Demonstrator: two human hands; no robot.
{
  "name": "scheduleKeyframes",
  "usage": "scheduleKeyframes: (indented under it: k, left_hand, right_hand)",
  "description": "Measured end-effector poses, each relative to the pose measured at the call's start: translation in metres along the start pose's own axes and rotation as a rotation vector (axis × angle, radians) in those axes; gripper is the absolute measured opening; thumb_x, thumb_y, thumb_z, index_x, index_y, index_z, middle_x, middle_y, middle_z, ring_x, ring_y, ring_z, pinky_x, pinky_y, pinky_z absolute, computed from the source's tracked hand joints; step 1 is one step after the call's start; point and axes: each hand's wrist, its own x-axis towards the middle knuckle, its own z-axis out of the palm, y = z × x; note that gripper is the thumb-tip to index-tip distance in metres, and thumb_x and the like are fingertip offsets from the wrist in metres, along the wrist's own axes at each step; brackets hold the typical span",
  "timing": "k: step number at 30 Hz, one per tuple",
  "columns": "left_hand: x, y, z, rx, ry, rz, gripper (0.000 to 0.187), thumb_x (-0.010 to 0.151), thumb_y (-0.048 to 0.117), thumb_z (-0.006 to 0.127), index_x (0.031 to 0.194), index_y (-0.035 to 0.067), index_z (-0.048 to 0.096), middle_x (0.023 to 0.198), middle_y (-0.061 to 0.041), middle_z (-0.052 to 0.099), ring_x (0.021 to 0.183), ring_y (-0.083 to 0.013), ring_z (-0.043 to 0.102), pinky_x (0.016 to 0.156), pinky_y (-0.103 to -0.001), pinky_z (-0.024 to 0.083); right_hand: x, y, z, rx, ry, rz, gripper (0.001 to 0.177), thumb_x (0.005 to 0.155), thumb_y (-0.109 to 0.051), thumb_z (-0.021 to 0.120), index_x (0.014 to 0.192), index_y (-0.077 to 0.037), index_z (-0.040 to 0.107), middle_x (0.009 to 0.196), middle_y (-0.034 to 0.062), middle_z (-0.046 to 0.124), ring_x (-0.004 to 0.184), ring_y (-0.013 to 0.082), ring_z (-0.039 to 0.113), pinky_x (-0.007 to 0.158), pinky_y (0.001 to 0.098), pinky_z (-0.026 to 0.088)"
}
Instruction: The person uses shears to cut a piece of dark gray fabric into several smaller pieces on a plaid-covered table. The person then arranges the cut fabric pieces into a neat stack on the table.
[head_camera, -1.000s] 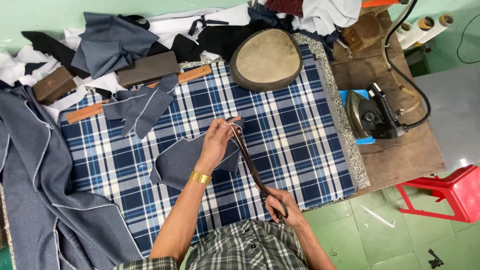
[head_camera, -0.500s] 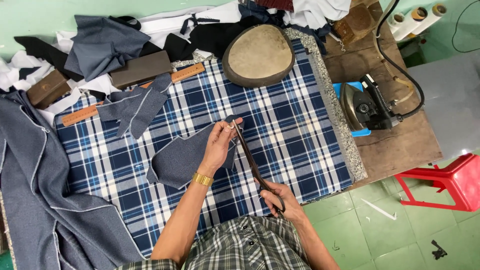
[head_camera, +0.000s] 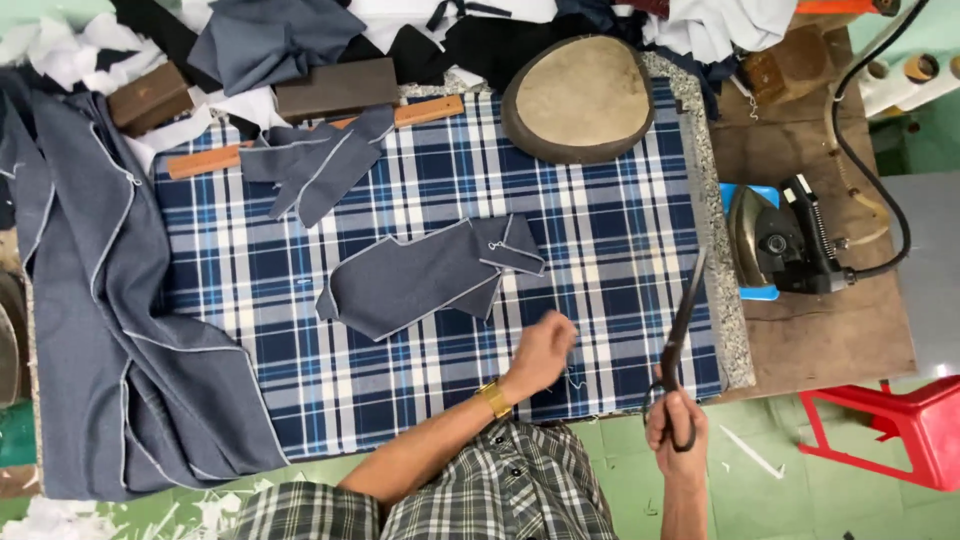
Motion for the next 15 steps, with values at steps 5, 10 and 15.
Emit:
scheduleKeyframes:
  k: [5,10,15]
  left_hand:
    - [-0.018,0.035,-0.015,0.219,-0.615,-0.063,0.019,0.105,0.025,0.055,0.117,0.011,0.059,0.106,-0.008,0.062,0.074,-0.015,0.061,0.076,-0.03,0.053]
    - [0.024,-0.006,-0.081,0.527,0.248,0.223,0.026,0.103,0.02,0.058,0.121,0.004,0.068,0.096,-0.01,0.074,0.062,-0.0129,0.062,0.068,-0.027,0.059]
    - [0.071,-0.03,-0.134,0.85,0.557,0.437,0.033,0.1,0.019,0.067,0.127,0.001,0.067,0.098,-0.016,0.058,0.095,-0.0344,0.057,0.076,-0.045,0.053]
  right_hand:
    - [-0.006,-0.017,-0.015,-0.074,0.035,0.009,0.058,0.103,-0.031,0.05,0.149,0.004,0.047,0.058,-0.0008,0.038,0.043,0.0083,0.03,0.034,0.0235,0.026]
    - [-0.014,-0.003,-0.017,-0.065,0.072,0.029,0.056,0.101,-0.029,0.053,0.147,0.004,0.049,0.057,-0.0005,0.04,0.045,0.0077,0.031,0.034,0.0229,0.025]
    - [-0.015,0.025,-0.013,0.017,-0.164,0.076,0.059,0.101,-0.038,0.057,0.144,0.001,0.052,0.059,-0.0035,0.053,0.041,0.0066,0.04,0.03,0.0228,0.032]
